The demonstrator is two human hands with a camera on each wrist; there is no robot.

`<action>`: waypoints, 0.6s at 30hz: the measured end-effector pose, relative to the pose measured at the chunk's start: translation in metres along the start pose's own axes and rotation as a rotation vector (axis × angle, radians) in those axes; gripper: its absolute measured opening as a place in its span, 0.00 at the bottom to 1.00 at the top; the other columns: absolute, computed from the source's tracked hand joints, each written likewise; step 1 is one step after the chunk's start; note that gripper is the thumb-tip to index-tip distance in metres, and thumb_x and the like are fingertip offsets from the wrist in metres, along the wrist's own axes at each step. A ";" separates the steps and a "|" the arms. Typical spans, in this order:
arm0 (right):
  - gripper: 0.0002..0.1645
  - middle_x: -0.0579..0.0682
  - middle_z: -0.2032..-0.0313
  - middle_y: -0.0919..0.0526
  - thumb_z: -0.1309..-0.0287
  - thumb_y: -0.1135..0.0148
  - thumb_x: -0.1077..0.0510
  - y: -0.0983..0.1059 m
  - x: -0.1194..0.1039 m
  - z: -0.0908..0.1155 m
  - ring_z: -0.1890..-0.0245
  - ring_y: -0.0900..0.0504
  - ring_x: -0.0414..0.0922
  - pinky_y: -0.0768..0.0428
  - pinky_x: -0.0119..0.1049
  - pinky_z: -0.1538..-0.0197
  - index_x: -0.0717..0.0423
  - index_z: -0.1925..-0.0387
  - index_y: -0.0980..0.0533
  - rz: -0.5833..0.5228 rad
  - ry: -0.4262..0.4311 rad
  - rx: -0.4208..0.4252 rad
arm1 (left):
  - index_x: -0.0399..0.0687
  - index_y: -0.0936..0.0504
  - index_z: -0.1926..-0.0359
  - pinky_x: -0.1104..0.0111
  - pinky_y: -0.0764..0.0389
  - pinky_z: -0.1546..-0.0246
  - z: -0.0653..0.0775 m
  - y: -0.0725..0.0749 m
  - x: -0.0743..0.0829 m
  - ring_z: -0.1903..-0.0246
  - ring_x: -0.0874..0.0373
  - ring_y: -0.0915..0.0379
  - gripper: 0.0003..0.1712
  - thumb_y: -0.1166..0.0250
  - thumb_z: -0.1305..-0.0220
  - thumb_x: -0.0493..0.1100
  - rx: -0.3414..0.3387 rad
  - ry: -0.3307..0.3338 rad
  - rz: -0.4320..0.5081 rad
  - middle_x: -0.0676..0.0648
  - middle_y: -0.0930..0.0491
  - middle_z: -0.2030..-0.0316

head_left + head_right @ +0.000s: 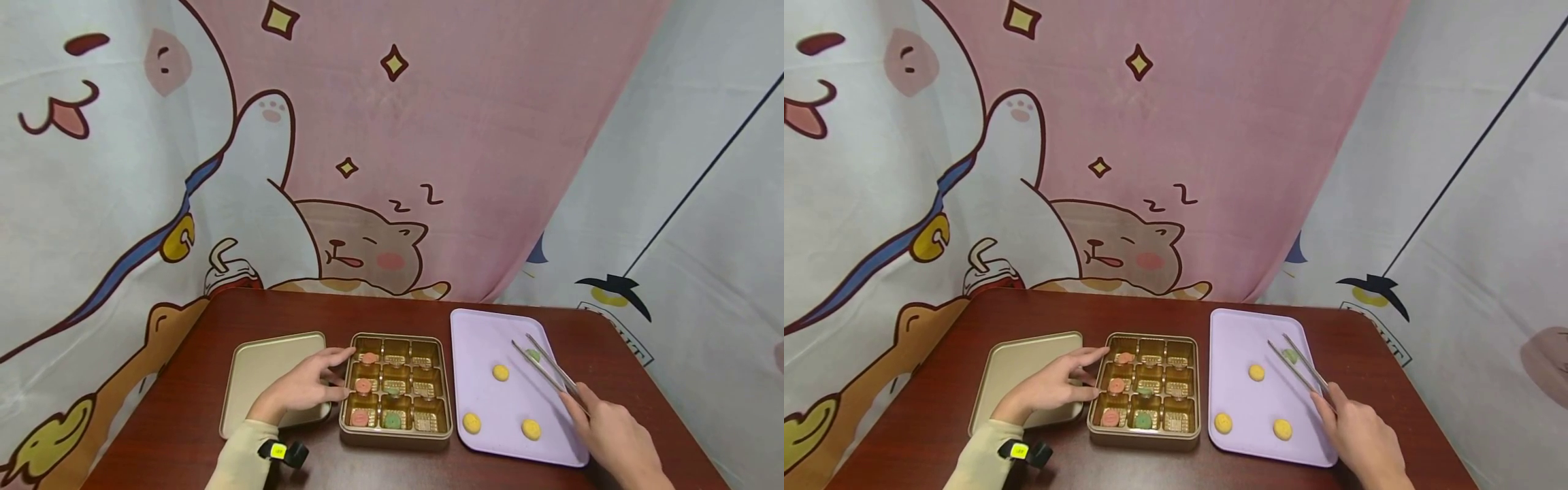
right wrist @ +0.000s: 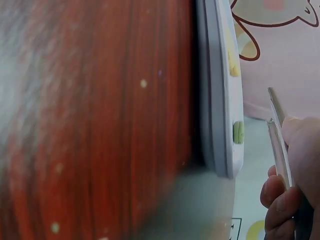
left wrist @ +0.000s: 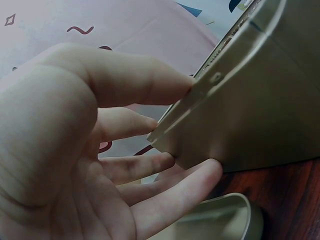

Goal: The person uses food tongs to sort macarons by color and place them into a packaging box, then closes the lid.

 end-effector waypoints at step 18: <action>0.52 0.78 0.51 0.19 0.26 0.50 0.27 -0.009 0.023 0.002 0.60 0.14 0.66 0.16 0.65 0.66 0.76 0.37 0.29 0.028 -0.063 -0.079 | 0.34 0.43 0.19 0.69 0.14 0.54 0.001 0.001 0.001 0.51 0.43 0.15 0.48 0.28 0.33 0.37 -0.006 -0.038 0.044 0.24 0.43 0.25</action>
Point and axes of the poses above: each hand's wrist, its own z-axis away from the middle knuckle, its own y-axis out of the back of the hand, x = y × z, the point moved 5 cm from there along -z, towards the middle knuckle
